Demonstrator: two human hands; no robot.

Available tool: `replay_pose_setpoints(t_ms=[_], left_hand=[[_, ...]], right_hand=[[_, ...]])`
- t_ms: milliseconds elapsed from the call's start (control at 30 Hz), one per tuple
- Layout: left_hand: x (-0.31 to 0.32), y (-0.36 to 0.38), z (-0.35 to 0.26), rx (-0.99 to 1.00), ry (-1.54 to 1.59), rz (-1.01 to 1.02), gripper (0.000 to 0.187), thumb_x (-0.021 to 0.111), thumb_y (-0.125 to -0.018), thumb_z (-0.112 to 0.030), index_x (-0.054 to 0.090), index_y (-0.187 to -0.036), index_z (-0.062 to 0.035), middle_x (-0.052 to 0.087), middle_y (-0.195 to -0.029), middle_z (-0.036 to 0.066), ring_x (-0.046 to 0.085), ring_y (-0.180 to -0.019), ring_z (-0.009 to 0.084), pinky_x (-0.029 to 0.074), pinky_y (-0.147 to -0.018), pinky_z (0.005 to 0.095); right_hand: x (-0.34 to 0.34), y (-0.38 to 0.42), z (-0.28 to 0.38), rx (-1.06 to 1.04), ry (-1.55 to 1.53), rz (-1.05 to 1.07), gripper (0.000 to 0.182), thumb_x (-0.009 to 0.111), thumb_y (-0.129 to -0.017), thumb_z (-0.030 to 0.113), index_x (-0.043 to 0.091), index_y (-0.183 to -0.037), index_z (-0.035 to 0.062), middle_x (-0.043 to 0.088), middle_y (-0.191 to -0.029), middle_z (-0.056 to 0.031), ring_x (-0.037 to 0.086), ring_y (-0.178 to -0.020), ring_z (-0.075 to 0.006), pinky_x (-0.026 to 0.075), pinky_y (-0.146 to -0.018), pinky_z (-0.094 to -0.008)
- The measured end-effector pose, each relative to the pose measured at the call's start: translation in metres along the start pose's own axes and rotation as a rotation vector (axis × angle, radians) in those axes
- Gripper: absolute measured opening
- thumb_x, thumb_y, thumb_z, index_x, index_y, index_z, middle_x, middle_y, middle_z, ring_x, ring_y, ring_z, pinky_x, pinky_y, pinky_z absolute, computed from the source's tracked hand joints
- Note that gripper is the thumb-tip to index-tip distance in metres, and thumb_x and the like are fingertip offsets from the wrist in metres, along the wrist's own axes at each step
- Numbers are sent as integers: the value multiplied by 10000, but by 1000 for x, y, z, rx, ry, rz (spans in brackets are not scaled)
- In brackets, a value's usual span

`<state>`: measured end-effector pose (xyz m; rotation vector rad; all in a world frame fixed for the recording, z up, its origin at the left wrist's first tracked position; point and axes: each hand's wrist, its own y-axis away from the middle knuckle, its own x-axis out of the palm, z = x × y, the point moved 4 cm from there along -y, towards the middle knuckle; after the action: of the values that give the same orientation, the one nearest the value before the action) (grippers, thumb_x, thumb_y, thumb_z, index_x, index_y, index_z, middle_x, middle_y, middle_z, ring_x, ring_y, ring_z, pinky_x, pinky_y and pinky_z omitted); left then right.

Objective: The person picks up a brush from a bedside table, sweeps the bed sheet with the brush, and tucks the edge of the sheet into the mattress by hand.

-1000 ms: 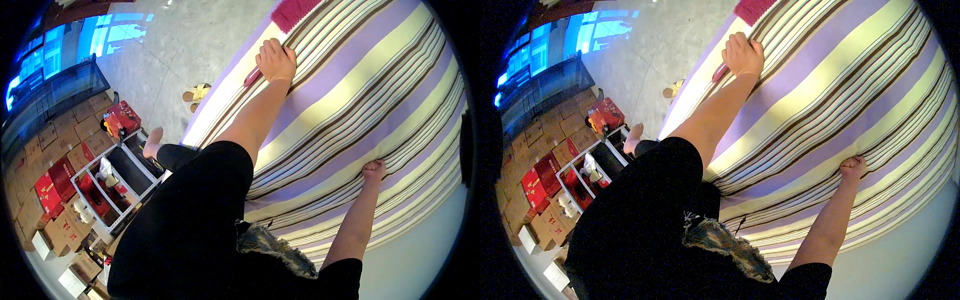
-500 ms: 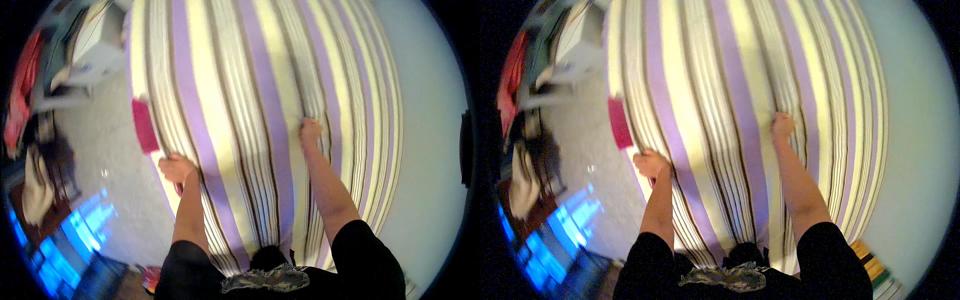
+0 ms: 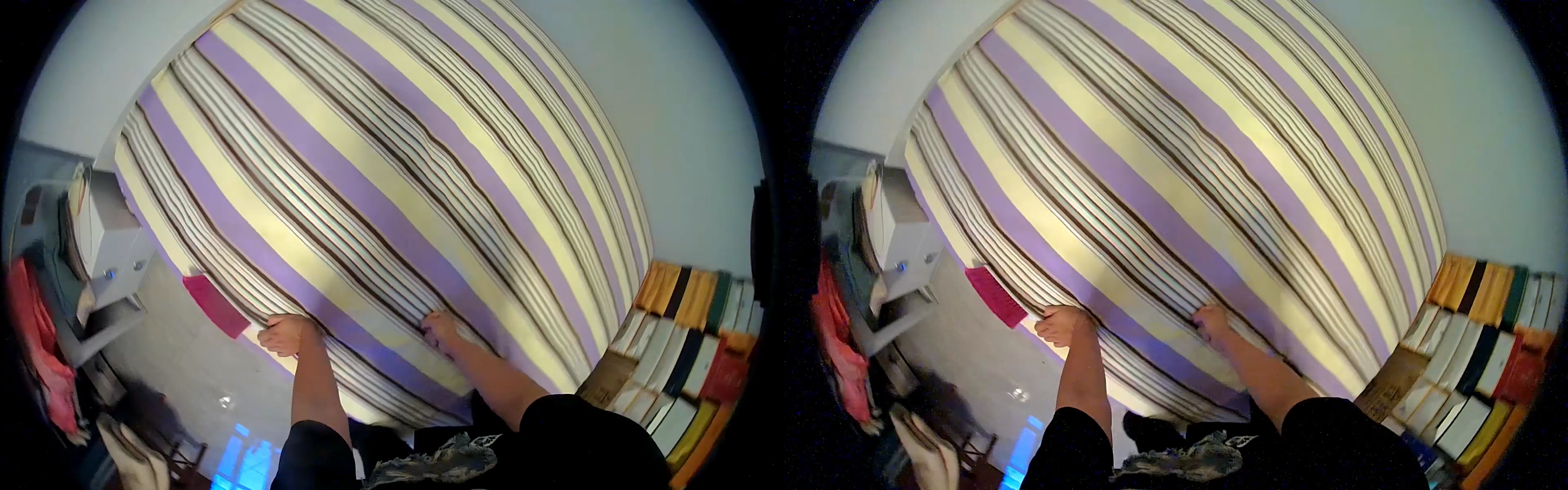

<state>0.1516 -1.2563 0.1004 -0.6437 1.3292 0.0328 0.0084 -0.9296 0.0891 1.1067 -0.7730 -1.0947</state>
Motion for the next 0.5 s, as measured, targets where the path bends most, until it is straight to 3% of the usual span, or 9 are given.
replay_pose_setpoints(t_ms=[67,100,167,233,267,367,467,500], left_hand=[[-7,-2,-7,67,59,2,249,397,-870,-298,472,-900,-63,530,-825,84,577,-789,272,463,-646,424],[-6,0,-6,107,85,10,249,397,-870,-297,473,-900,-62,531,-825,85,577,-790,272,463,-647,424],[0,4,-5,175,140,24,249,398,-871,-295,473,-901,-60,532,-826,87,579,-791,273,464,-649,425],[-3,5,-9,240,192,35,249,399,-872,-293,474,-902,-58,533,-827,90,580,-792,273,465,-650,426],[-4,6,-7,268,206,41,249,400,-872,-292,474,-902,-57,534,-828,91,580,-793,274,465,-651,426],[-12,14,-10,350,243,69,249,401,-873,-290,475,-904,-54,536,-830,94,582,-794,275,466,-653,427],[4,16,-13,421,281,93,249,403,-874,-287,476,-905,-51,538,-831,98,584,-796,276,468,-655,429],[8,17,-14,442,287,104,249,403,-874,-286,477,-905,-50,539,-832,99,585,-797,276,468,-656,429]], right_hand=[[-2,-11,-5,-53,11,29,251,609,-736,-30,457,-578,92,399,-511,-25,328,-359,-138,226,-346,-331],[-12,-36,-16,-454,238,99,249,606,-735,-26,456,-571,86,408,-515,-28,358,-364,-145,237,-340,-335],[-16,-66,-35,-1043,556,60,233,629,-694,-11,459,-558,72,445,-521,-48,431,-398,-176,289,-352,-352],[-10,-63,-27,-1215,915,-116,197,674,-594,10,488,-558,64,512,-555,-78,516,-487,-230,372,-420,-379],[-9,-56,-23,-1174,1200,-177,187,692,-534,21,512,-564,63,551,-585,-91,558,-548,-258,412,-469,-394],[-7,-49,-10,-1066,1394,-178,185,695,-465,51,561,-585,93,591,-644,-86,583,-641,-296,447,-560,-413],[-6,-46,-9,-1027,1337,-220,165,679,-487,32,560,-576,104,587,-635,-86,595,-655,-310,454,-572,-433],[-6,-41,-8,-1161,1285,-298,165,678,-492,32,551,-569,103,583,-630,-86,589,-649,-309,458,-579,-419]])
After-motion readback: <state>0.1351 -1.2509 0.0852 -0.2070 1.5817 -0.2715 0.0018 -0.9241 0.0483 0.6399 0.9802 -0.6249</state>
